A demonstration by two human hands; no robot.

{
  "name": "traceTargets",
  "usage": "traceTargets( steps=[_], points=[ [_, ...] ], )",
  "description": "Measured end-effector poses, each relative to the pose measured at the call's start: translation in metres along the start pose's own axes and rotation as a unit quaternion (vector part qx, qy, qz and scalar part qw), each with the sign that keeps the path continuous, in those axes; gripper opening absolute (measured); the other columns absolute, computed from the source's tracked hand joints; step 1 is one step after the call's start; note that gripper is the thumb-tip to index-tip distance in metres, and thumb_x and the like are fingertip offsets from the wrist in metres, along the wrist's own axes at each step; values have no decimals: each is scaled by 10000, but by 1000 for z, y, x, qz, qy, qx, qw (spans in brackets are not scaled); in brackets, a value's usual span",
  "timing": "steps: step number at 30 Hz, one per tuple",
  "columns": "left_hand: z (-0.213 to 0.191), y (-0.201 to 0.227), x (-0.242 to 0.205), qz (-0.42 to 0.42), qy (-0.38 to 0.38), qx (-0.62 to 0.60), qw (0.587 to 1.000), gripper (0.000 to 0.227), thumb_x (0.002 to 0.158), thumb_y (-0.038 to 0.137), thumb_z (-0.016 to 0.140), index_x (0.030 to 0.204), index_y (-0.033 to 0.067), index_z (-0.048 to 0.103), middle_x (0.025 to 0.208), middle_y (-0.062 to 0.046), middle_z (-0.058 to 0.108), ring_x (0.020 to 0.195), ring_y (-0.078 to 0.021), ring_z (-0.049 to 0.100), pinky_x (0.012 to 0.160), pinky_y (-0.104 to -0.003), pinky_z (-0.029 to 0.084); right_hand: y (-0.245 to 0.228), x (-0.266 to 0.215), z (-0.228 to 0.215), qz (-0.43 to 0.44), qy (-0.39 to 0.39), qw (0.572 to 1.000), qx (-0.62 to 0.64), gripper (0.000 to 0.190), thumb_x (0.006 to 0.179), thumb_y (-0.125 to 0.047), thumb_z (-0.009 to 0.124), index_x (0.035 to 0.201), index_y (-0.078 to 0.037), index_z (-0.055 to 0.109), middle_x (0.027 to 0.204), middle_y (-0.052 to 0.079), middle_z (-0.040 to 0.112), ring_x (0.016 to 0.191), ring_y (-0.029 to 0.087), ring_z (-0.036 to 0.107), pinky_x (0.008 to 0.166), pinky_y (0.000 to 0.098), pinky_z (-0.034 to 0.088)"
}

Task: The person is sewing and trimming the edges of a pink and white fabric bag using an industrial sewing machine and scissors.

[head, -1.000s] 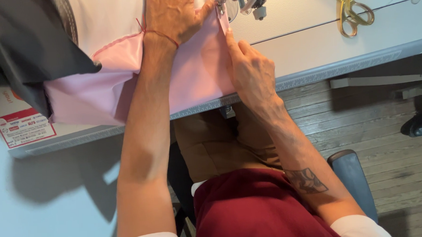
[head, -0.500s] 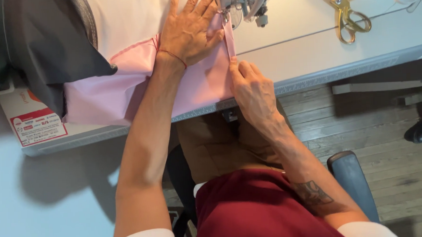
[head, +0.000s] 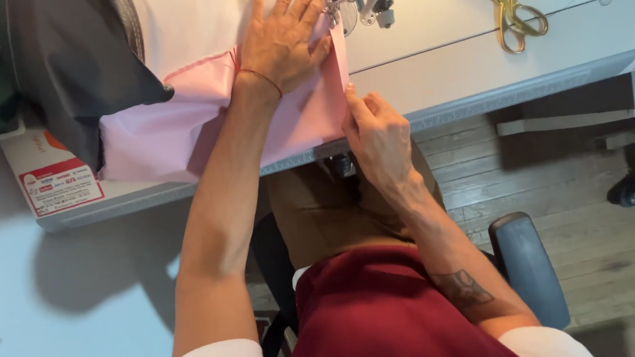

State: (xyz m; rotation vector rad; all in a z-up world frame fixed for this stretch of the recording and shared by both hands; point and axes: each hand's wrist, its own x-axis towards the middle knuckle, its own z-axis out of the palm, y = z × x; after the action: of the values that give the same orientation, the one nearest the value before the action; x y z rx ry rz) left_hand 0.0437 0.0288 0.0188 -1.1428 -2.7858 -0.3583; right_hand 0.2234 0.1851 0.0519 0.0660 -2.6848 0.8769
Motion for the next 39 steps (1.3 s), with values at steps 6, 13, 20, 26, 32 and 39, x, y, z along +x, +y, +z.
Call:
traceTargets(
  steps=[6,13,20,26,32,39],
  points=[
    [-10,-4,4,-3,-22,-32,999,654,1042,495,523,1524,53,509,1586,-112,471,1501,-267,338,1224,-614,102,4,7,-13,-95,-122,977,-148,455,897,-1,613,1342,93,626,918,141,602,818,297,646,692,396,549],
    [-5,-13,-4,20,16,-43,999,635,1037,522,545,1465,53,560,1573,-128,486,1508,-269,330,1222,-610,92,2,5,-16,-122,-104,970,-182,482,875,-43,620,1342,79,621,959,116,616,891,270,626,705,379,549],
    [-14,6,-1,-25,37,-16,999,816,928,762,628,1331,53,604,1526,-63,498,1472,-279,336,1176,-706,33,1,9,-16,-141,-116,961,-209,532,831,-38,627,1348,91,621,970,110,625,888,262,615,703,359,543],
    [-16,8,3,-61,-3,-24,998,909,861,820,638,1376,73,578,1509,-55,491,1452,-283,335,1169,-723,44,6,10,-12,-130,-99,969,-187,495,859,-47,638,1342,64,633,955,108,619,886,257,609,728,375,542],
    [-37,17,7,-121,-121,-46,984,1026,813,881,598,1447,78,525,1500,-44,510,1494,-252,365,1253,-682,100,7,9,-13,-128,-124,962,-205,513,890,-46,633,1390,67,607,973,103,605,910,246,607,764,362,535],
    [-17,9,3,-38,-4,6,999,1061,766,927,646,1339,37,574,1494,-70,503,1434,-282,362,1143,-738,64,8,6,-14,-143,-155,942,-261,576,855,-93,615,1403,80,583,977,94,606,934,239,600,730,342,504]
  ],
)
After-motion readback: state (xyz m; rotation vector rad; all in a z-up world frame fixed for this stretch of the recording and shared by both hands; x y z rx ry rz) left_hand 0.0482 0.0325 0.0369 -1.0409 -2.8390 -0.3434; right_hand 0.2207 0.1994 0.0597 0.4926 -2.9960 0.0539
